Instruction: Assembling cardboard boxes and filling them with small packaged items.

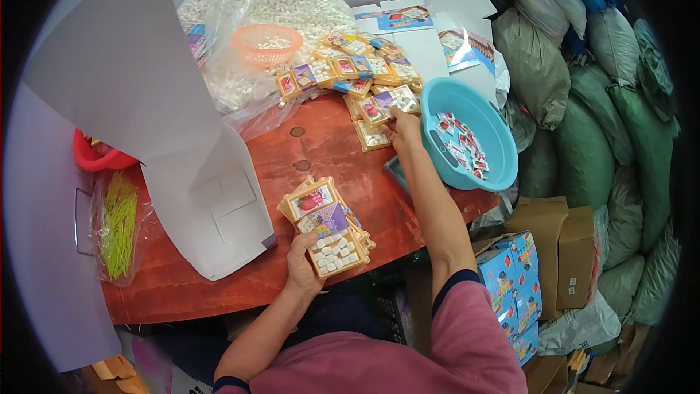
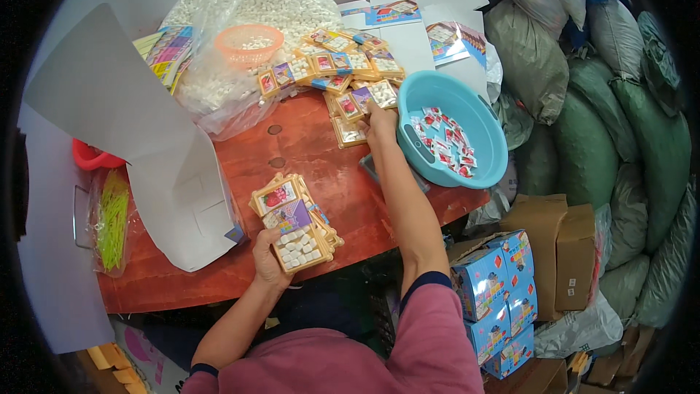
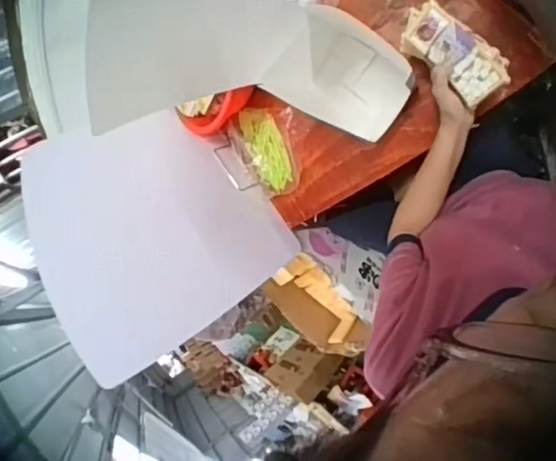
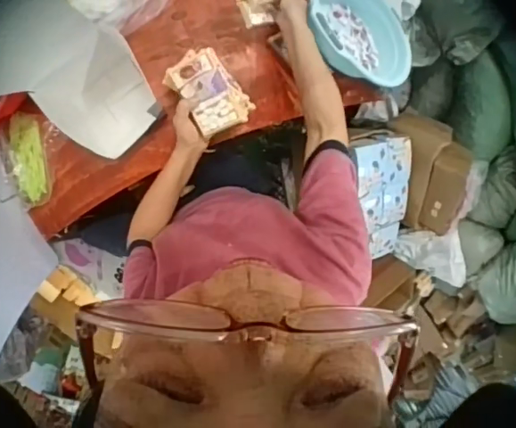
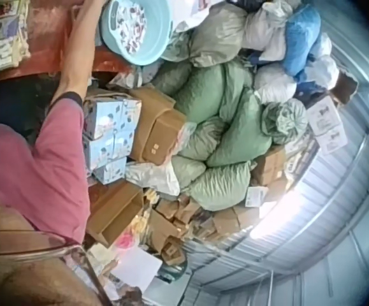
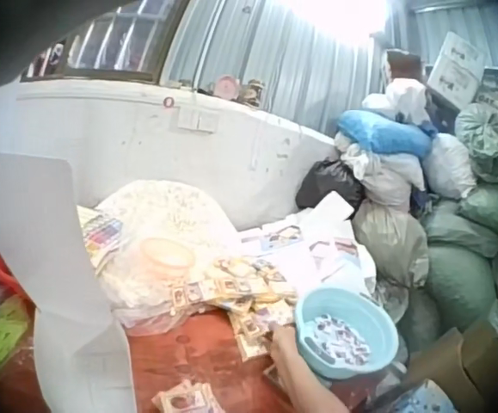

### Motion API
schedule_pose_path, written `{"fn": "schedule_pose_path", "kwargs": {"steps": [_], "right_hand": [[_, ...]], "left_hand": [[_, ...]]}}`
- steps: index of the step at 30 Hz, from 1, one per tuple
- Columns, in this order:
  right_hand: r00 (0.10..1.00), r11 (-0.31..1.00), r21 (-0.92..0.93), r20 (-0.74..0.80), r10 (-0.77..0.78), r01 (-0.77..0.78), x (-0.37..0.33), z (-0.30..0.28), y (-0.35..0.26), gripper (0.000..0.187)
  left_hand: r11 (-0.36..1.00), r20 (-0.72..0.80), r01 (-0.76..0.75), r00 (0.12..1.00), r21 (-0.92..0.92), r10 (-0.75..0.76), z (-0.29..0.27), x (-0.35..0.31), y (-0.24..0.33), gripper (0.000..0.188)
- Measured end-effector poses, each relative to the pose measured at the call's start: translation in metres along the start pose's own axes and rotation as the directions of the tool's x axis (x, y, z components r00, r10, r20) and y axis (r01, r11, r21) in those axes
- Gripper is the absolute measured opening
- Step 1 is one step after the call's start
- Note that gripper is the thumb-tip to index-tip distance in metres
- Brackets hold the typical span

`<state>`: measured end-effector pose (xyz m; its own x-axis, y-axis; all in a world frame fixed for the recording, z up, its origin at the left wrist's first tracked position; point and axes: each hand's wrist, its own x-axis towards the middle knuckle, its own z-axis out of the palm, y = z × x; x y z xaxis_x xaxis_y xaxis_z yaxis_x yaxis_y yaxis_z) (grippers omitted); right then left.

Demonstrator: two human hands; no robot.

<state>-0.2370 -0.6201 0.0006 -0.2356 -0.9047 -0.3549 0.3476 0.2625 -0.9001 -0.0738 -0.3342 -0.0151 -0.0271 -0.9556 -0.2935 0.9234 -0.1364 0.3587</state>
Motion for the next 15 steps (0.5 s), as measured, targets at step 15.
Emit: {"fn": "schedule_pose_path", "kwargs": {"steps": [15], "right_hand": [[0.697,0.736,-0.555,0.7,0.16,0.388,-0.21,-0.051,-0.005,0.051]], "left_hand": [[0.957,0.168,-0.19,0.974,0.217,0.155,0.019,0.009,-0.002,0.07]]}}
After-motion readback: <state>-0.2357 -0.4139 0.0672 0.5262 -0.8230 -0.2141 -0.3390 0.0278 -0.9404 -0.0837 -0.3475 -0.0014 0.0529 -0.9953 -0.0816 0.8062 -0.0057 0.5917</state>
